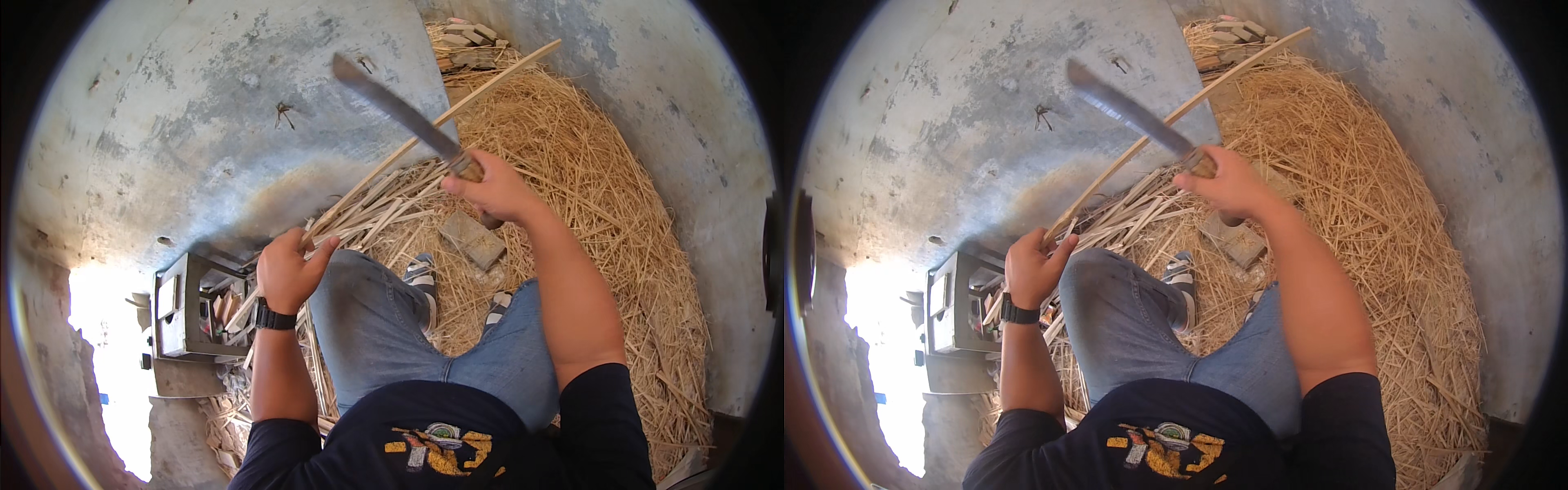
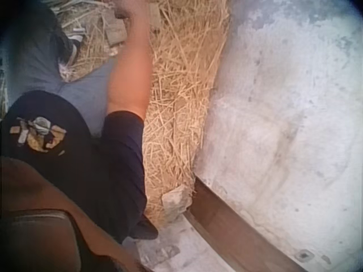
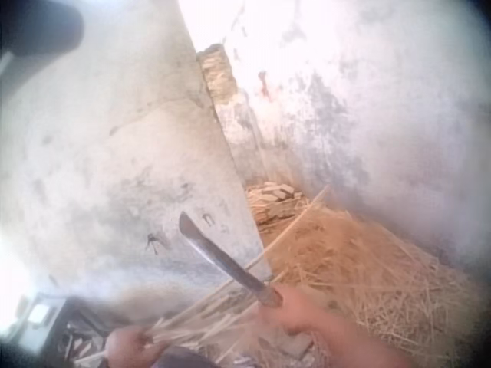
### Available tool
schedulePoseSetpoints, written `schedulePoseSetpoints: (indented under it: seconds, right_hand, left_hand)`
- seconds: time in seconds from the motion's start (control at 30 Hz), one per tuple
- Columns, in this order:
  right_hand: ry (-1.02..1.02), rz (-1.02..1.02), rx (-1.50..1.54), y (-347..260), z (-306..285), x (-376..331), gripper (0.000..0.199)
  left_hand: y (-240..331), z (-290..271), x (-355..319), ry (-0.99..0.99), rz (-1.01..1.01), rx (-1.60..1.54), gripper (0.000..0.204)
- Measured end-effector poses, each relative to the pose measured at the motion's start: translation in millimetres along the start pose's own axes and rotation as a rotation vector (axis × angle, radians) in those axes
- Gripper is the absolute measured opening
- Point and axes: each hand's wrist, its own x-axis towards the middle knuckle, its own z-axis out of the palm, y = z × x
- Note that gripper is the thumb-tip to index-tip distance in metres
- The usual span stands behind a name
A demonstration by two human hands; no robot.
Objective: The person sits on a straw-covered floor and uses a curved blade to shave a long, thin bamboo stick. They hold the stick with their left hand and repeatedly scrape the blade along its length to remove the outer layer, creating thin shavings that fall onto the floor.
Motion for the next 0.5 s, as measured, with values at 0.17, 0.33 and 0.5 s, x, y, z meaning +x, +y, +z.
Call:
schedulePoseSetpoints:
  seconds: [0.17,0.33,0.5]
  right_hand:
    - [-0.037,0.025,0.095,-11,13,-8,0.046]
    - [-0.187,-0.046,0.001,-16,23,-8,0.047]
    - [-0.028,0.024,0.126,-9,-9,-6,0.045]
  left_hand:
    - [12,13,11,0.144,0.099,0.074,0.048]
    - [30,15,17,0.106,0.066,-0.014,0.045]
    - [24,4,17,0.025,0.021,0.034,0.046]
